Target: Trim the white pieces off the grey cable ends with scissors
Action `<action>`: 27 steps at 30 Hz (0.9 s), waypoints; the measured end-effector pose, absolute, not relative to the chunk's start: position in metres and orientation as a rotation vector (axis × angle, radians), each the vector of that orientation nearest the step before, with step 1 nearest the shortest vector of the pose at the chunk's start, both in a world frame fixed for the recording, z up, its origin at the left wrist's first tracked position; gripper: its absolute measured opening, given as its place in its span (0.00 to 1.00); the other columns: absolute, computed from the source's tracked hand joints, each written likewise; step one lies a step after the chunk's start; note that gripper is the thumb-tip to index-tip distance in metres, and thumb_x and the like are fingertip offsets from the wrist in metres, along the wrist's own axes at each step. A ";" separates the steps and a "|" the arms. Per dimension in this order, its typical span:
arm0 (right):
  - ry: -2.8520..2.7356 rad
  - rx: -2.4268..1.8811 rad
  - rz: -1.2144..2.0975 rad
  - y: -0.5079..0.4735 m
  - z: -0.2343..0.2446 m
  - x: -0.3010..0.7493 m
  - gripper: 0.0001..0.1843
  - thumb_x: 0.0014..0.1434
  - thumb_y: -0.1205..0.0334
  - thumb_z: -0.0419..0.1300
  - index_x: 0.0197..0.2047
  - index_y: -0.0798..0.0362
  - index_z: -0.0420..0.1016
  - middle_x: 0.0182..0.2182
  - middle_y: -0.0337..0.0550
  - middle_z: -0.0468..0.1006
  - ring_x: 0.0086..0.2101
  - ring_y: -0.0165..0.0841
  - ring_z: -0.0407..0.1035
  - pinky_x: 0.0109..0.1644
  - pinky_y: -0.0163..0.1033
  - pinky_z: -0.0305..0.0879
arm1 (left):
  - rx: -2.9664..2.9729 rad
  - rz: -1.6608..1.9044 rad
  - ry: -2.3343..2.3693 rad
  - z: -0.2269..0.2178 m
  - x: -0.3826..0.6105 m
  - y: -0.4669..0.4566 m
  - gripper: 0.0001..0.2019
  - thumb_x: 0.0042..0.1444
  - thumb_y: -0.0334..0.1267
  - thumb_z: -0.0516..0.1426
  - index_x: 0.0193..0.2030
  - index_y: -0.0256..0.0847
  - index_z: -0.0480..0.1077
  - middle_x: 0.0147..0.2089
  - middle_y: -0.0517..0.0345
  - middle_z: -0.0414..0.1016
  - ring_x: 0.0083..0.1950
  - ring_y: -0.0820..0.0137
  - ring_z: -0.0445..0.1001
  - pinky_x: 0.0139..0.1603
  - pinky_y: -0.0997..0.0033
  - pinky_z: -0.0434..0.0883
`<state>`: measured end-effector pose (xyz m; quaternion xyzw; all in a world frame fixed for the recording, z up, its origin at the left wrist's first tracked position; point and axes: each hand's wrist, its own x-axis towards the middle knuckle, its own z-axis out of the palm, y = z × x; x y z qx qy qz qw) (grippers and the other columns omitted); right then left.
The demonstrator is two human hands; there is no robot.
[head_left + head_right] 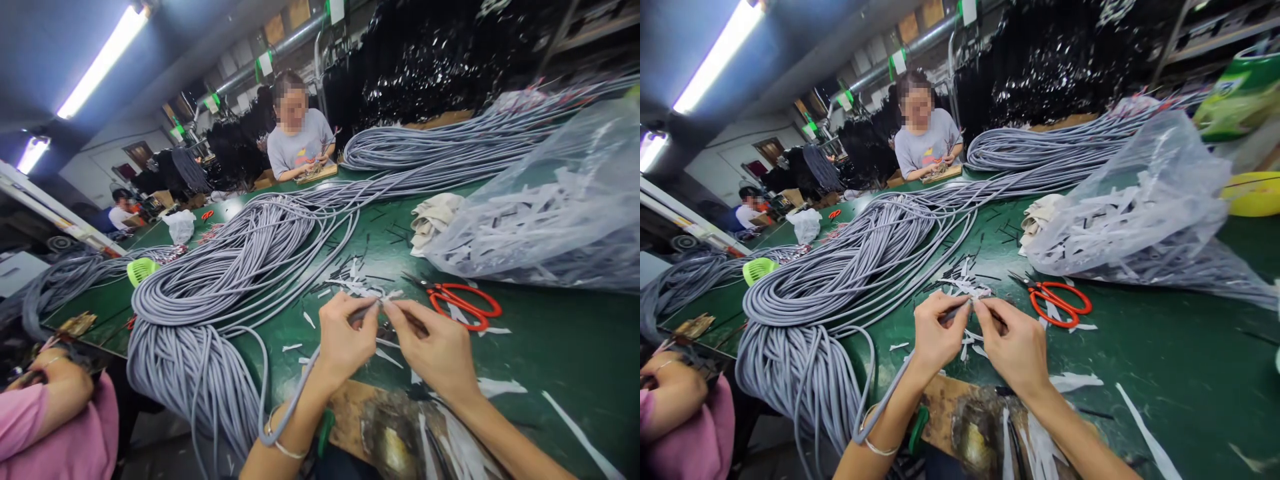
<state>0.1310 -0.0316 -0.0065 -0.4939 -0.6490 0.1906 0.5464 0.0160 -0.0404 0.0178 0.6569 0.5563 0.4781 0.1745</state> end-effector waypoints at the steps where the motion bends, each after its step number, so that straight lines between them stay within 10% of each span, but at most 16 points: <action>1: -1.569 -1.167 0.301 -0.033 -0.007 0.131 0.18 0.59 0.53 0.51 0.26 0.53 0.74 0.18 0.40 0.74 0.18 0.28 0.66 0.25 0.32 0.62 | 1.846 1.358 1.576 0.017 0.016 -0.041 0.08 0.51 0.31 0.56 0.33 0.38 0.78 0.25 0.55 0.72 0.26 0.72 0.68 0.24 0.76 0.66; 15: -1.656 -1.106 -0.083 -0.034 -0.009 0.132 0.17 0.60 0.56 0.51 0.25 0.51 0.73 0.17 0.40 0.74 0.16 0.27 0.64 0.24 0.33 0.58 | 2.017 1.303 1.686 0.011 0.013 -0.043 0.09 0.51 0.32 0.55 0.33 0.40 0.79 0.20 0.60 0.63 0.22 0.74 0.62 0.23 0.75 0.61; 27: -1.739 -0.680 -0.250 -0.044 0.007 0.121 0.15 0.61 0.66 0.50 0.24 0.52 0.72 0.16 0.37 0.73 0.17 0.25 0.66 0.24 0.30 0.61 | 1.805 1.074 1.801 0.004 -0.002 -0.019 0.07 0.49 0.30 0.57 0.28 0.38 0.79 0.24 0.56 0.75 0.27 0.70 0.70 0.30 0.73 0.67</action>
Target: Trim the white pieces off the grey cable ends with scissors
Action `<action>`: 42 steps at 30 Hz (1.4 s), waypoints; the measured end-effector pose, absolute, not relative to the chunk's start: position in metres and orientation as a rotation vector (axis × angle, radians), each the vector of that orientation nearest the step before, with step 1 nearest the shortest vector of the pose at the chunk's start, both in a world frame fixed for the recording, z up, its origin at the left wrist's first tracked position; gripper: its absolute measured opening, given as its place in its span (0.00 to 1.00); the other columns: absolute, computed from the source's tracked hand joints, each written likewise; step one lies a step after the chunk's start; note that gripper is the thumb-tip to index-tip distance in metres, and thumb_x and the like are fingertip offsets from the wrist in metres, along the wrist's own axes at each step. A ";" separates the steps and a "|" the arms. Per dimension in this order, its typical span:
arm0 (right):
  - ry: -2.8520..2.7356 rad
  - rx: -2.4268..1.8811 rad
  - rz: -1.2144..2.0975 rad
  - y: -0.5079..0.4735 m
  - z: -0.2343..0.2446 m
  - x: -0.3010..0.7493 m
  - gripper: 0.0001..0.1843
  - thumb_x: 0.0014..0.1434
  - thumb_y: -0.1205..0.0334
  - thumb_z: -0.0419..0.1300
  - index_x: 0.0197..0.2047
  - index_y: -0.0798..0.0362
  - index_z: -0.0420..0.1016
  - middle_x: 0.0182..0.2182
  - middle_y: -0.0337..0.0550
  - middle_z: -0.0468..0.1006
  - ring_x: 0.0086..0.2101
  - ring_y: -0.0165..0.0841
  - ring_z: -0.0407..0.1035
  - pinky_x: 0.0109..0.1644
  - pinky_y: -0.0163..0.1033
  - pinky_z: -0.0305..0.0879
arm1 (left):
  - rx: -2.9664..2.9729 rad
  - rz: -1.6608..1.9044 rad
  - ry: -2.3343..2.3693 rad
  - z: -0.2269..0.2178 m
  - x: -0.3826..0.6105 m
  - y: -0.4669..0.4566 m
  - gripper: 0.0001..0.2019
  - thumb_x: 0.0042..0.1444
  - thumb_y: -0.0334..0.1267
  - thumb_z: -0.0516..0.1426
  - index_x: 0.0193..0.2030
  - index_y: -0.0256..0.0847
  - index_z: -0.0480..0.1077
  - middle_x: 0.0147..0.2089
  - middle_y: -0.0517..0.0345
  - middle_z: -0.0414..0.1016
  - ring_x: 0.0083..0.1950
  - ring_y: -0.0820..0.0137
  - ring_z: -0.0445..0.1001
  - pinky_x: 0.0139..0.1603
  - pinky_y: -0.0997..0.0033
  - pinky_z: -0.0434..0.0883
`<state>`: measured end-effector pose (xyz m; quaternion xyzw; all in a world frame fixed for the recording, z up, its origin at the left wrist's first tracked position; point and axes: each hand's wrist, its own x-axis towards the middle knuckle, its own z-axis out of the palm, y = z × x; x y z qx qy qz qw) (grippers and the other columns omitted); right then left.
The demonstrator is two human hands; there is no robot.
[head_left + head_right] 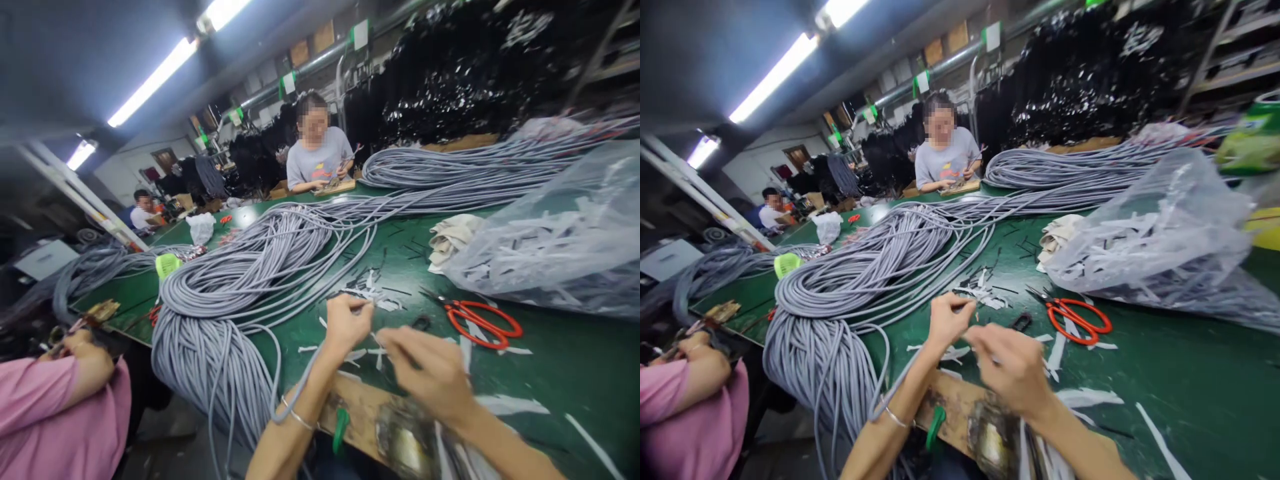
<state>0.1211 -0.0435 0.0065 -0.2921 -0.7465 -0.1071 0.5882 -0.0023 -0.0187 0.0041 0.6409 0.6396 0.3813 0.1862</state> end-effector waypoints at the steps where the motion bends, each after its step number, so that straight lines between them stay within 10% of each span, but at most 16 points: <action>1: -1.709 -0.790 -0.313 -0.040 0.006 0.124 0.15 0.62 0.64 0.51 0.25 0.53 0.72 0.17 0.37 0.74 0.17 0.25 0.67 0.22 0.30 0.59 | 1.723 1.121 1.746 0.005 -0.004 -0.016 0.07 0.49 0.31 0.57 0.29 0.37 0.79 0.25 0.55 0.76 0.27 0.70 0.71 0.31 0.73 0.67; 23: -1.705 -1.036 -0.409 -0.030 0.003 0.133 0.20 0.63 0.60 0.49 0.23 0.54 0.72 0.16 0.38 0.73 0.18 0.26 0.67 0.23 0.31 0.55 | 1.998 1.590 1.494 0.008 -0.001 -0.030 0.05 0.48 0.31 0.59 0.30 0.37 0.78 0.21 0.61 0.65 0.21 0.76 0.63 0.22 0.77 0.62; 32: -1.596 -1.069 0.398 -0.027 -0.001 0.132 0.20 0.59 0.54 0.50 0.21 0.53 0.69 0.13 0.36 0.71 0.14 0.27 0.65 0.17 0.29 0.59 | 2.212 1.458 1.542 0.005 0.007 -0.036 0.08 0.52 0.30 0.56 0.32 0.38 0.78 0.23 0.57 0.70 0.23 0.75 0.66 0.24 0.76 0.62; 42: -1.652 -1.027 -0.207 -0.033 0.004 0.133 0.15 0.61 0.62 0.51 0.25 0.53 0.72 0.18 0.38 0.73 0.19 0.27 0.66 0.22 0.32 0.57 | 1.641 1.231 1.577 0.005 -0.005 -0.015 0.10 0.52 0.33 0.55 0.28 0.35 0.78 0.25 0.56 0.76 0.27 0.71 0.71 0.28 0.76 0.65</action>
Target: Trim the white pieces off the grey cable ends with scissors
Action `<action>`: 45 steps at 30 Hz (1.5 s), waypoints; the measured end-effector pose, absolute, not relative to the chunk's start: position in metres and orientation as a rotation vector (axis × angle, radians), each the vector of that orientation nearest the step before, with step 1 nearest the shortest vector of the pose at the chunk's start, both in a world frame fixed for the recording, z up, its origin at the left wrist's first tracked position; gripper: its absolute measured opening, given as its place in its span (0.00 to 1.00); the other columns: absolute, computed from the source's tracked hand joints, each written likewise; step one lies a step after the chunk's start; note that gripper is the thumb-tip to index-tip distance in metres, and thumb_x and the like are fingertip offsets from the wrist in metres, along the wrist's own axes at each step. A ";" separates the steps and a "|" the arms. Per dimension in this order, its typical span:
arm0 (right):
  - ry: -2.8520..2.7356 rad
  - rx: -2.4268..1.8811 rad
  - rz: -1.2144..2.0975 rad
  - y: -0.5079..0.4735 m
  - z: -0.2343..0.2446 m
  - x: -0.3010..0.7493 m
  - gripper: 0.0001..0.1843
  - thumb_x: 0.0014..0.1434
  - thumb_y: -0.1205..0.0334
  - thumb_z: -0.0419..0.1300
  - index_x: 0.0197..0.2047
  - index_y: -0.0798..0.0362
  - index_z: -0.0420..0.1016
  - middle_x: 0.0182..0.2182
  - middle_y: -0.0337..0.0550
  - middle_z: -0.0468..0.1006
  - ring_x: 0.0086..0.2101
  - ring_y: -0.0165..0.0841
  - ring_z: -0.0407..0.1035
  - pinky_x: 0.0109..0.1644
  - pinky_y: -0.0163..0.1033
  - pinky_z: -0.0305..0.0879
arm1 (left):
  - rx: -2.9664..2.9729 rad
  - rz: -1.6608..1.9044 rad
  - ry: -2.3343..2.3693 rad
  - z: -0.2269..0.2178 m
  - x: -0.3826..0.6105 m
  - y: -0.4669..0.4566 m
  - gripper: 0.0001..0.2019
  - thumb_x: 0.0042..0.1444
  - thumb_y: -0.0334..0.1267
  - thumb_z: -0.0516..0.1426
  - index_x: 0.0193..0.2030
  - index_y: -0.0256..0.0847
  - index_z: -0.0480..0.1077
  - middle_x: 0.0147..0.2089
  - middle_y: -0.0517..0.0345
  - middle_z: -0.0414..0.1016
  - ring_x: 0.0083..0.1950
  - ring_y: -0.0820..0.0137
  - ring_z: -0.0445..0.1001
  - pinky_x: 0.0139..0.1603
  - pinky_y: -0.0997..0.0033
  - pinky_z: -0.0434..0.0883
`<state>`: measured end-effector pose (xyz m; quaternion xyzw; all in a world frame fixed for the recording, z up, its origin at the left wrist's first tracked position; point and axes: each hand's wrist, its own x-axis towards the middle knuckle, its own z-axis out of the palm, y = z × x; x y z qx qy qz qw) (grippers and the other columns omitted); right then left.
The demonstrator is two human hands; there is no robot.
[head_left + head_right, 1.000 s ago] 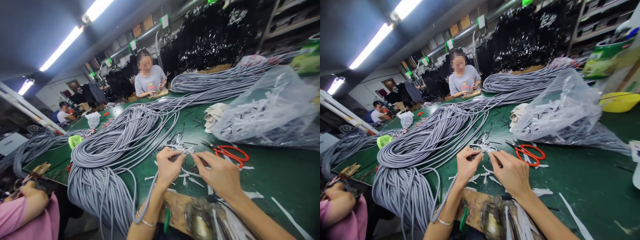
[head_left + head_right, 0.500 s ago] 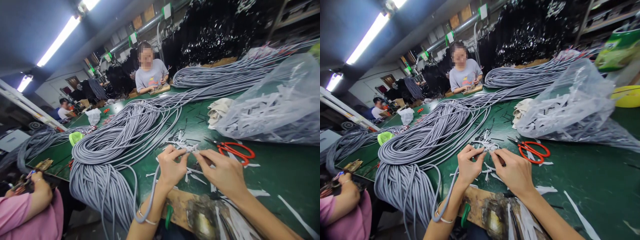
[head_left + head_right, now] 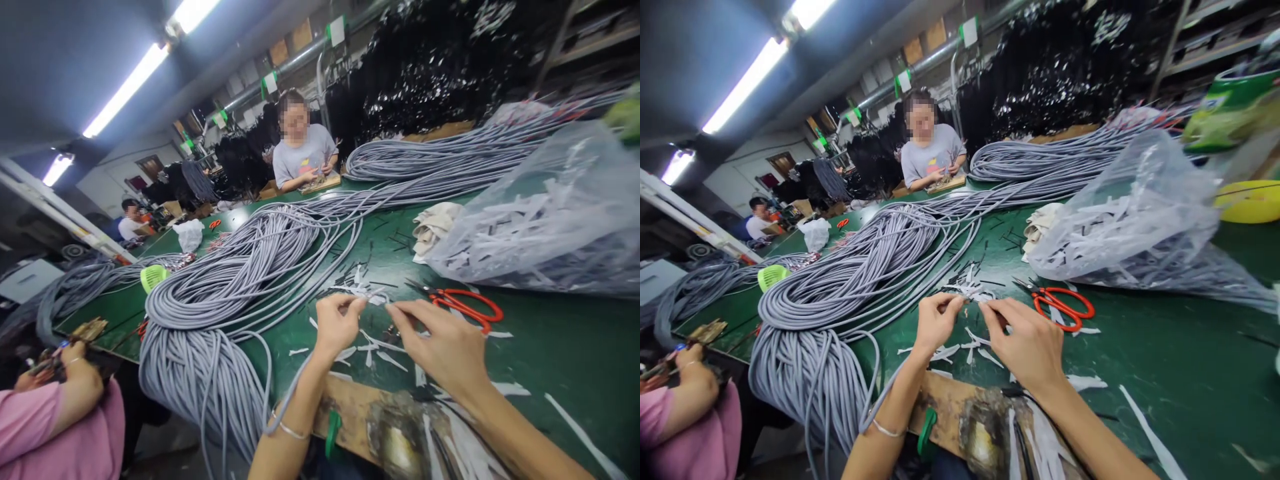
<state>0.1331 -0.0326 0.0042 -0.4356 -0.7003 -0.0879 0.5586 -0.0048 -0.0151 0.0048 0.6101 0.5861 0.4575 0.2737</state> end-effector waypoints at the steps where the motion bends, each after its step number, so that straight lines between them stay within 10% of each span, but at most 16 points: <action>1: -1.646 -1.068 -0.297 -0.029 0.003 0.135 0.16 0.61 0.61 0.51 0.25 0.53 0.72 0.18 0.39 0.74 0.20 0.28 0.67 0.23 0.32 0.57 | 1.643 1.238 1.532 0.005 -0.005 -0.016 0.11 0.53 0.33 0.54 0.28 0.35 0.78 0.23 0.57 0.75 0.26 0.72 0.70 0.27 0.77 0.65; 16: -1.758 -1.063 -0.408 -0.023 0.003 0.143 0.15 0.59 0.62 0.54 0.23 0.53 0.74 0.17 0.37 0.73 0.22 0.29 0.64 0.27 0.34 0.57 | 2.070 1.347 1.393 0.012 -0.004 -0.027 0.07 0.49 0.29 0.58 0.33 0.36 0.78 0.27 0.54 0.75 0.25 0.72 0.70 0.27 0.75 0.68; 29: -1.486 -0.968 0.497 -0.029 0.006 0.143 0.18 0.58 0.53 0.53 0.21 0.52 0.70 0.15 0.38 0.70 0.15 0.28 0.62 0.16 0.33 0.56 | 1.726 1.354 1.396 0.004 -0.006 -0.022 0.07 0.51 0.30 0.57 0.32 0.36 0.77 0.29 0.54 0.77 0.27 0.72 0.73 0.27 0.76 0.70; 45: -1.649 -1.063 0.037 -0.027 -0.005 0.125 0.14 0.61 0.62 0.47 0.29 0.53 0.70 0.19 0.40 0.75 0.17 0.29 0.67 0.20 0.33 0.60 | 1.902 1.598 1.449 0.003 -0.002 -0.026 0.05 0.48 0.30 0.59 0.30 0.38 0.78 0.23 0.58 0.70 0.24 0.74 0.67 0.24 0.76 0.66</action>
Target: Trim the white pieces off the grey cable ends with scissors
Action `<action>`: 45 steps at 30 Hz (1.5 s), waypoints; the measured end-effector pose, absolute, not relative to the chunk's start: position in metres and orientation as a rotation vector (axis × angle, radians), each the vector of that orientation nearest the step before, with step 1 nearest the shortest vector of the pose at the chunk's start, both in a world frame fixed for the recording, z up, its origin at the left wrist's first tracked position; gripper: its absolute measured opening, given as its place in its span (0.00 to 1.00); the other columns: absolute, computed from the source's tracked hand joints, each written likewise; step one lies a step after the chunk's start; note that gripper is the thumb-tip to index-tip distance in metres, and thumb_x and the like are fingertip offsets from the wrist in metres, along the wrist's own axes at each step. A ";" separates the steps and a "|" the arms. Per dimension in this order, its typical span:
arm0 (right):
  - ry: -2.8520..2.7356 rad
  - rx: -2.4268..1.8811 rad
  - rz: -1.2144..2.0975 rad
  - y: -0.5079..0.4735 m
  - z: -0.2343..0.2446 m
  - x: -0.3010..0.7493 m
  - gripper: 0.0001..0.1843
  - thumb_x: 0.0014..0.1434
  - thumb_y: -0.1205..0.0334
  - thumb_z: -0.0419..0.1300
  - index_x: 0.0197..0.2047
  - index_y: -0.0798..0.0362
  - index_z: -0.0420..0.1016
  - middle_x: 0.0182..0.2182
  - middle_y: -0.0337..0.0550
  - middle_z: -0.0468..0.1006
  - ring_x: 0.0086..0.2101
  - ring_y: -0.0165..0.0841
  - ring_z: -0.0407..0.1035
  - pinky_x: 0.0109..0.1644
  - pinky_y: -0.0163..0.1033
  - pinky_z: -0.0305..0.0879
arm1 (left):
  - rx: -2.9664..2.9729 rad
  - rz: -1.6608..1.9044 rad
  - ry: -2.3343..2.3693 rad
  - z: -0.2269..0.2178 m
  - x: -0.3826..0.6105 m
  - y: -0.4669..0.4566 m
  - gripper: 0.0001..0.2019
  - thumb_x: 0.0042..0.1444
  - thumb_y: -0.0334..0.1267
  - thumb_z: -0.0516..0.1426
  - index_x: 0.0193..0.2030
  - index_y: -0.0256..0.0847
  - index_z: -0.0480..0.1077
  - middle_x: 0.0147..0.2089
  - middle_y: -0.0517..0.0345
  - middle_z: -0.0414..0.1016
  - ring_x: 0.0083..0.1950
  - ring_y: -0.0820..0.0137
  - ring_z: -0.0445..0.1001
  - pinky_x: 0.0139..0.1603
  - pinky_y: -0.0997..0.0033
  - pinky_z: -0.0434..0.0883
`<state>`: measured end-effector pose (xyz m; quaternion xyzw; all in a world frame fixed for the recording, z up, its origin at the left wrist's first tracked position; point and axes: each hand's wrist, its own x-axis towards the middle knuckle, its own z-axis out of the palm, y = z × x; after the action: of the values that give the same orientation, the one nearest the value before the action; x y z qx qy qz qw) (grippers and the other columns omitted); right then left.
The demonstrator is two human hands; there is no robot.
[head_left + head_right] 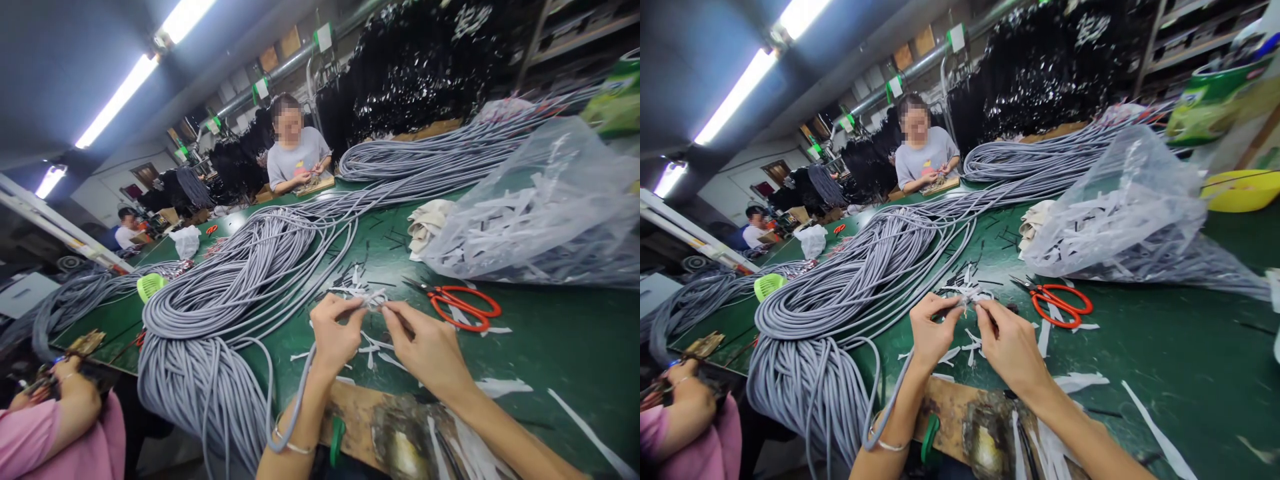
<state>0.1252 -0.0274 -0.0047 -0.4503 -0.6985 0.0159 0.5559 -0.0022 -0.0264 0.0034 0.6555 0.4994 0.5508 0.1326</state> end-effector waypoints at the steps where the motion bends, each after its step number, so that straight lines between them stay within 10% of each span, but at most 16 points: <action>1: -1.653 -1.073 0.021 -0.027 -0.005 0.125 0.14 0.61 0.62 0.46 0.29 0.53 0.70 0.18 0.40 0.75 0.16 0.30 0.67 0.20 0.33 0.60 | 1.975 1.584 1.462 0.003 -0.002 -0.027 0.06 0.48 0.29 0.59 0.30 0.39 0.78 0.23 0.59 0.70 0.24 0.74 0.67 0.25 0.76 0.66; 10: -1.284 -1.187 -0.026 -0.033 0.006 0.139 0.14 0.61 0.59 0.48 0.30 0.55 0.72 0.21 0.45 0.76 0.16 0.29 0.64 0.20 0.33 0.59 | 2.025 1.168 1.736 -0.002 0.000 -0.022 0.08 0.42 0.23 0.60 0.27 0.39 0.77 0.25 0.58 0.73 0.26 0.72 0.71 0.29 0.74 0.69; 16: -1.516 -1.230 0.163 -0.025 0.007 0.140 0.22 0.56 0.49 0.53 0.21 0.55 0.75 0.06 0.34 0.60 0.09 0.25 0.54 0.13 0.31 0.50 | 1.724 1.339 1.611 0.003 0.001 -0.022 0.06 0.46 0.28 0.60 0.31 0.37 0.78 0.28 0.55 0.77 0.28 0.71 0.74 0.31 0.74 0.71; 24: -1.501 -1.149 0.245 -0.024 0.001 0.133 0.18 0.52 0.56 0.51 0.21 0.56 0.76 0.11 0.39 0.69 0.12 0.27 0.61 0.15 0.31 0.53 | 1.667 1.334 1.490 0.004 0.009 -0.029 0.05 0.42 0.27 0.62 0.27 0.37 0.78 0.22 0.58 0.74 0.23 0.74 0.69 0.25 0.76 0.67; 29: -1.250 -1.201 0.705 -0.019 -0.001 0.132 0.16 0.45 0.52 0.56 0.15 0.54 0.69 0.10 0.35 0.60 0.13 0.25 0.53 0.15 0.31 0.49 | 1.238 1.183 1.341 0.008 0.014 -0.027 0.02 0.43 0.28 0.60 0.25 0.34 0.76 0.14 0.64 0.67 0.15 0.78 0.62 0.17 0.79 0.62; 35: -1.186 -1.135 0.952 -0.016 -0.004 0.127 0.23 0.38 0.50 0.63 0.35 0.56 0.77 0.15 0.31 0.58 0.17 0.26 0.53 0.18 0.32 0.52 | 1.206 1.298 1.355 0.004 0.011 -0.026 0.06 0.40 0.34 0.62 0.27 0.33 0.75 0.19 0.59 0.72 0.18 0.76 0.66 0.18 0.79 0.63; 45: -1.391 -1.110 0.700 -0.020 0.002 0.131 0.16 0.48 0.49 0.55 0.19 0.52 0.72 0.22 0.45 0.77 0.22 0.33 0.69 0.26 0.35 0.66 | 1.229 1.323 1.317 0.005 0.015 -0.027 0.08 0.39 0.35 0.61 0.27 0.34 0.76 0.22 0.57 0.73 0.18 0.77 0.65 0.19 0.78 0.63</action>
<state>0.1306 -0.0200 0.0022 -0.4742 -0.5943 0.2992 0.5765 0.0151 -0.0270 0.0047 0.4945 0.5296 0.5322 0.4379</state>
